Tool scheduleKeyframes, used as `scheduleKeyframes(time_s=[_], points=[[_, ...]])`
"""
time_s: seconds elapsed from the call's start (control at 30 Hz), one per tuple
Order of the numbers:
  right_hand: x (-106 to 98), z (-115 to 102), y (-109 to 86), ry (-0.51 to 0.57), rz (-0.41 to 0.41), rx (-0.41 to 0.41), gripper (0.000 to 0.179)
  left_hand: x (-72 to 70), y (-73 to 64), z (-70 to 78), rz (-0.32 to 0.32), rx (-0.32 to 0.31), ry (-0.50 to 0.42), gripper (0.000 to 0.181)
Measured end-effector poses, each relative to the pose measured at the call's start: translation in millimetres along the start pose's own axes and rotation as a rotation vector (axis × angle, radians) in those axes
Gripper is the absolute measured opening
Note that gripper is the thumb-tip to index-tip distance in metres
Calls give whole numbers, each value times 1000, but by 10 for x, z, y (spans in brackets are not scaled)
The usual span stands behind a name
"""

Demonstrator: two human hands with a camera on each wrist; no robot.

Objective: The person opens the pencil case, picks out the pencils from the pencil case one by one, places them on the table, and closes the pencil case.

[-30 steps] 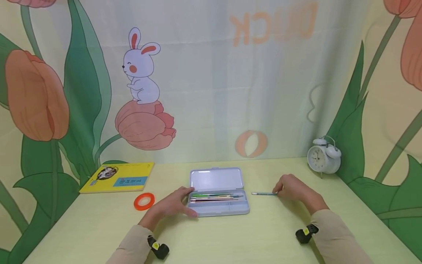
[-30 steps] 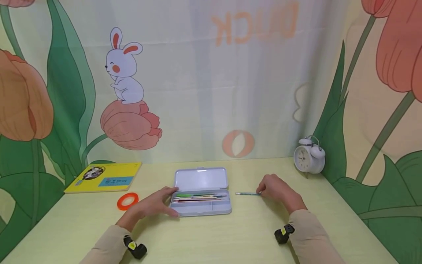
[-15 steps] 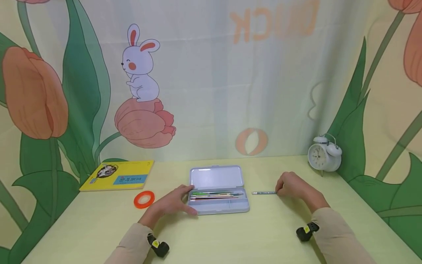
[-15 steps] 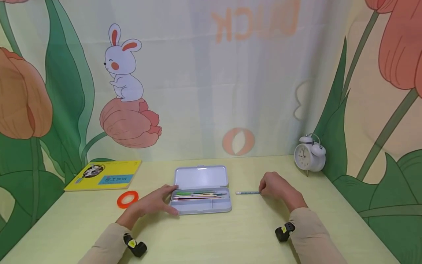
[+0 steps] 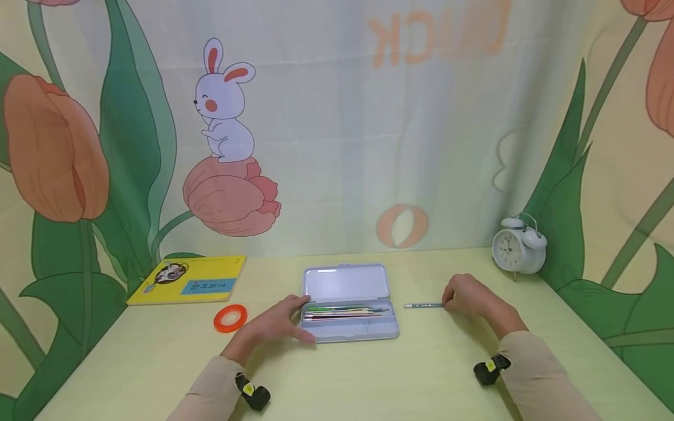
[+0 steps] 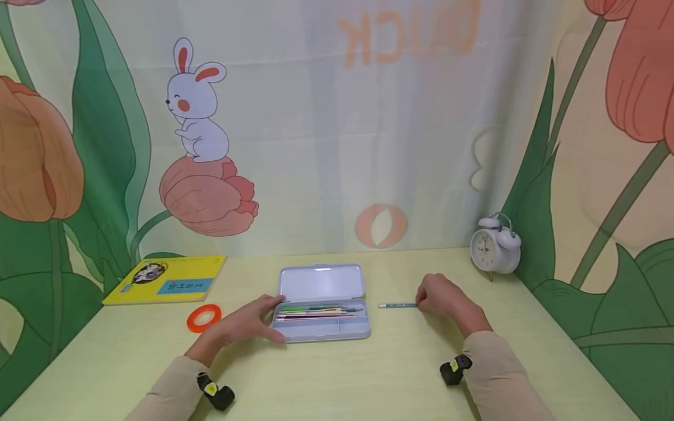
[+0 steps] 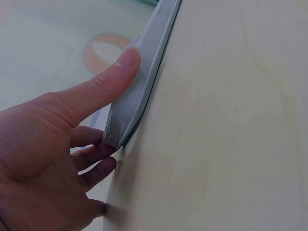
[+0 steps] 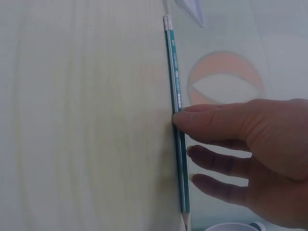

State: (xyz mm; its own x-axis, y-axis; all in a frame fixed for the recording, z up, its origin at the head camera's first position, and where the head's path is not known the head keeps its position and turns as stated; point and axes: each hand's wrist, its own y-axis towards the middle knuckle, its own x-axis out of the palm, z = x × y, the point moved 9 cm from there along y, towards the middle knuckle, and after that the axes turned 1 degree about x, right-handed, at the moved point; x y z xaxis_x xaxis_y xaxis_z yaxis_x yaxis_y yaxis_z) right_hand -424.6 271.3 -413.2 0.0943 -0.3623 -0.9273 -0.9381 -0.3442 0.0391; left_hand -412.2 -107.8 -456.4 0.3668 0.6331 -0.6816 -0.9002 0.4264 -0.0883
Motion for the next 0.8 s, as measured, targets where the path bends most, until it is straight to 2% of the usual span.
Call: scheduleKeyframes(time_s=[0.33, 0.47, 0.6, 0.8], points=[[-8, -59, 6, -48, 1, -31, 11, -1, -2, -7, 3, -4, -10, 106], [-29, -144, 27, -34, 9, -32, 8, 2, -4, -8, 1, -12, -21, 106], [-102, -378, 42, 6, 42, -74, 6, -2, -11, 3, 2, -14, -30, 106], [-138, -874, 97, 13, 86, -223, 6, -7, -5, -9, 6, -13, -33, 107]])
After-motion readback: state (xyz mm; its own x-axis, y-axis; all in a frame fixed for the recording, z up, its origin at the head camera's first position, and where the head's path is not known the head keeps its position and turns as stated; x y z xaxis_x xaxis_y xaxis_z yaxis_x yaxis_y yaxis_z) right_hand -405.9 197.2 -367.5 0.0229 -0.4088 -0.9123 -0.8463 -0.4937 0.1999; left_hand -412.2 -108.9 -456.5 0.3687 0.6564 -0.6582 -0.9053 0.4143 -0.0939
